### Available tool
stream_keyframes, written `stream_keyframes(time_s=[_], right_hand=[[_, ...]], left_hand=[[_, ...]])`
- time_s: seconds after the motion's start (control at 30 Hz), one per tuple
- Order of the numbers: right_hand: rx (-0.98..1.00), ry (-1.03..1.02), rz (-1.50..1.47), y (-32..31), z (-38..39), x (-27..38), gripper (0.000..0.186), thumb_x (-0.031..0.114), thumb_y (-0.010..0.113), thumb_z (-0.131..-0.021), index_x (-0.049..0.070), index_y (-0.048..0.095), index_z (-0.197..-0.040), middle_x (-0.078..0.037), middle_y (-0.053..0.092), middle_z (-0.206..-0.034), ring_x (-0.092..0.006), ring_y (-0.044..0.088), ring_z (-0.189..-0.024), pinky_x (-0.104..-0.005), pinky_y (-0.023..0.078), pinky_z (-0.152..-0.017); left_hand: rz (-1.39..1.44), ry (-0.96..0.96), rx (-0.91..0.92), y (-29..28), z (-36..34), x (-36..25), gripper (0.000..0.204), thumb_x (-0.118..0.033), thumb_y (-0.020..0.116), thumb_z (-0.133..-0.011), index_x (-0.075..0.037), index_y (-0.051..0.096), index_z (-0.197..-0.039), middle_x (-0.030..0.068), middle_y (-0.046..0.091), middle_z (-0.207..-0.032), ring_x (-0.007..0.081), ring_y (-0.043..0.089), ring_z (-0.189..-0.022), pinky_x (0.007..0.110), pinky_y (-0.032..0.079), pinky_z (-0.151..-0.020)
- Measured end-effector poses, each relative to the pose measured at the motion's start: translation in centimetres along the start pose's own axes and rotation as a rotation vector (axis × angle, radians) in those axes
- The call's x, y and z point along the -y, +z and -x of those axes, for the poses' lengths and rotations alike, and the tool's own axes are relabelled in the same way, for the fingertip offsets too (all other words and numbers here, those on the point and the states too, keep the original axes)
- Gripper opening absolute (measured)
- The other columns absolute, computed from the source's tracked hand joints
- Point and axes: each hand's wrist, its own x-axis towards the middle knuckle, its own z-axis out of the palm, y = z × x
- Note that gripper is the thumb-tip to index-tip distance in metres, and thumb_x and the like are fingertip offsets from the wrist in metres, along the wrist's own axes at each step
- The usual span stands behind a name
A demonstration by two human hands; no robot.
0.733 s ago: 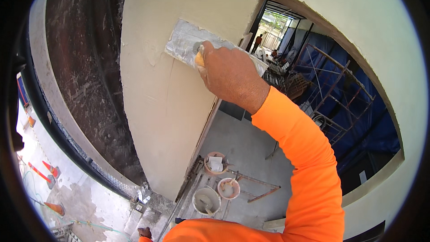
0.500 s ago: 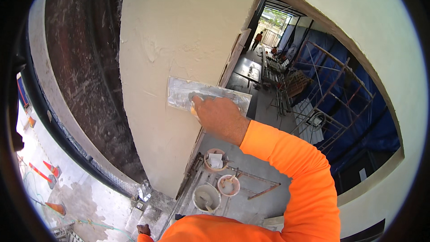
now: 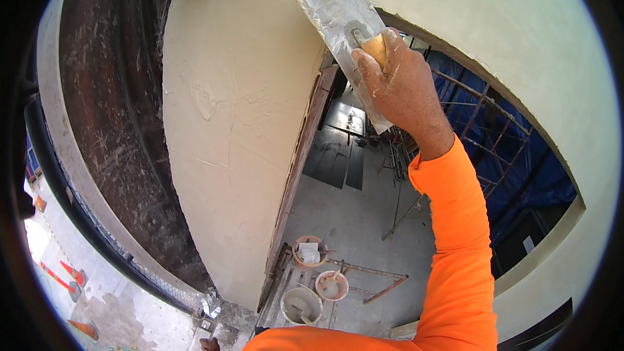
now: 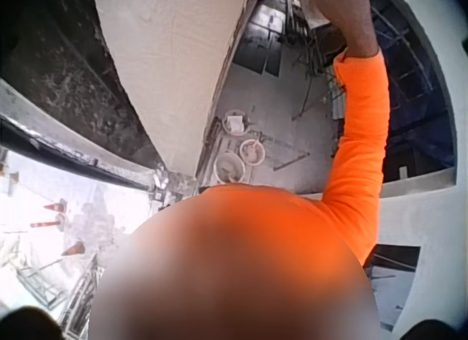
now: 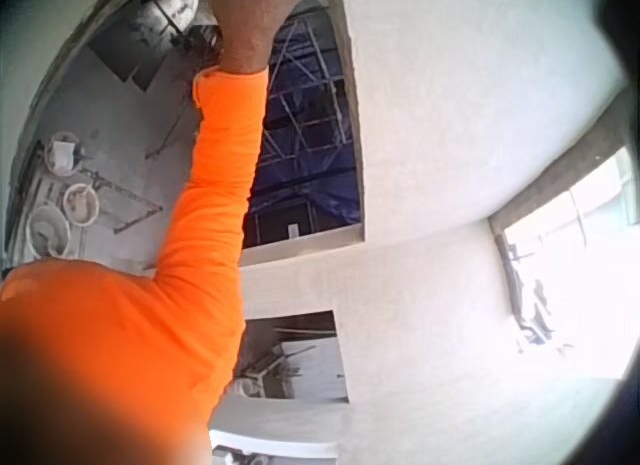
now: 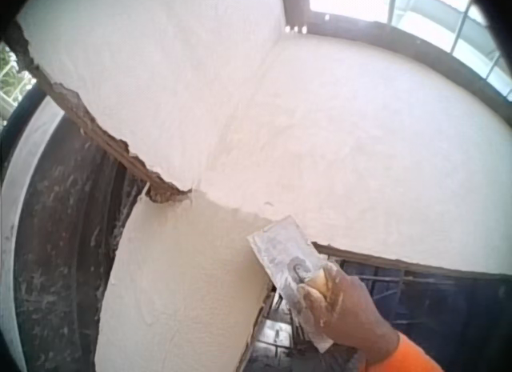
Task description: The person scoops plaster from a bucket with a trowel and applies it to a wall section using a trowel. They smooth the surface repeatedly, then move to a different wall area and continue applying and smoothing plaster.
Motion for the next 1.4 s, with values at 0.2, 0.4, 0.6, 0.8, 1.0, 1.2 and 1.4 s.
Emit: stream_keyframes(time_s=[0.2, 0.4, 0.6, 0.8, 1.0, 1.2, 1.4], right_hand=[[0.016, -0.096, 0.034, 1.4, -2.8, 0.1, 0.05, 0.034, 0.066, -0.097, -0.012, 0.06, -0.116, -0.03, 0.071, -0.09, -0.0451, 0.071, -0.084, -0.0477, 0.056, -0.079], [0.207, -0.166, 0.079, 3.8, -2.9, 2.4, 0.045, 0.032, 0.064, -0.096, -0.01, 0.06, -0.114, -0.03, 0.071, -0.09, -0.0447, 0.072, -0.085, -0.0489, 0.057, -0.079], [0.067, -0.119, 0.077, 2.4, -3.3, 2.6, 0.043, 0.03, 0.066, -0.096, -0.009, 0.06, -0.112, -0.028, 0.07, -0.086, -0.0437, 0.072, -0.082, -0.0478, 0.057, -0.074], [0.122, -0.249, 0.08, 5.2, -4.2, 3.2, 0.046, 0.029, 0.065, -0.096, -0.011, 0.058, -0.119, -0.029, 0.07, -0.087, -0.0447, 0.071, -0.081, -0.0488, 0.057, -0.073], [0.408, -0.226, 0.197, 9.6, 1.2, 5.5, 0.051, 0.03, 0.064, -0.096, -0.009, 0.054, -0.127, -0.024, 0.07, -0.081, -0.0418, 0.07, -0.076, -0.0504, 0.057, -0.069], [0.621, -0.268, 0.192, 14.2, 10.9, 5.2, 0.044, 0.027, 0.065, -0.095, -0.004, 0.054, -0.124, -0.021, 0.07, -0.084, -0.0383, 0.071, -0.072, -0.048, 0.057, -0.063], [0.801, -0.329, 0.206, 18.2, 21.0, 4.3, 0.037, 0.022, 0.065, -0.093, -0.003, 0.056, -0.118, -0.018, 0.068, -0.081, -0.0332, 0.072, -0.069, -0.0435, 0.057, -0.055]], left_hand=[[-0.02, -0.005, 0.022, -0.2, 0.1, 0.1, 0.072, -0.059, 0.049, -0.099, 0.008, 0.062, -0.125, 0.0334, 0.061, -0.131, 0.0477, 0.055, -0.127, 0.052, 0.038, -0.114], [-0.076, -0.001, 0.054, -0.3, 0.8, 1.4, 0.073, -0.059, 0.049, -0.099, 0.007, 0.061, -0.127, 0.0329, 0.06, -0.133, 0.0474, 0.054, -0.128, 0.052, 0.037, -0.114], [-0.174, -0.004, 0.127, -0.1, 2.3, 3.2, 0.073, -0.059, 0.049, -0.099, 0.007, 0.061, -0.128, 0.0325, 0.06, -0.135, 0.0471, 0.054, -0.13, 0.052, 0.037, -0.115], [0.026, -0.058, -0.092, 0.7, 3.4, 3.8, 0.046, -0.035, 0.061, -0.091, 0.007, 0.053, -0.109, 0.0297, 0.065, -0.107, 0.0448, 0.062, -0.109, 0.048, 0.045, -0.102], [-0.129, 0.138, -0.107, 1.1, 3.6, 4.7, 0.044, -0.026, 0.069, -0.088, 0.007, 0.048, -0.106, 0.0296, 0.067, -0.099, 0.0452, 0.065, -0.1, 0.049, 0.049, -0.094], [0.227, -0.142, -0.16, 2.5, 6.2, 5.8, 0.041, -0.025, 0.074, -0.081, 0.003, 0.056, -0.104, 0.0283, 0.065, -0.097, 0.0471, 0.065, -0.095, 0.049, 0.052, -0.087], [0.197, -0.111, -0.202, 1.1, 6.9, 6.2, 0.04, -0.027, 0.074, -0.081, 0.003, 0.056, -0.102, 0.0297, 0.067, -0.099, 0.0485, 0.065, -0.096, 0.05, 0.052, -0.087]])
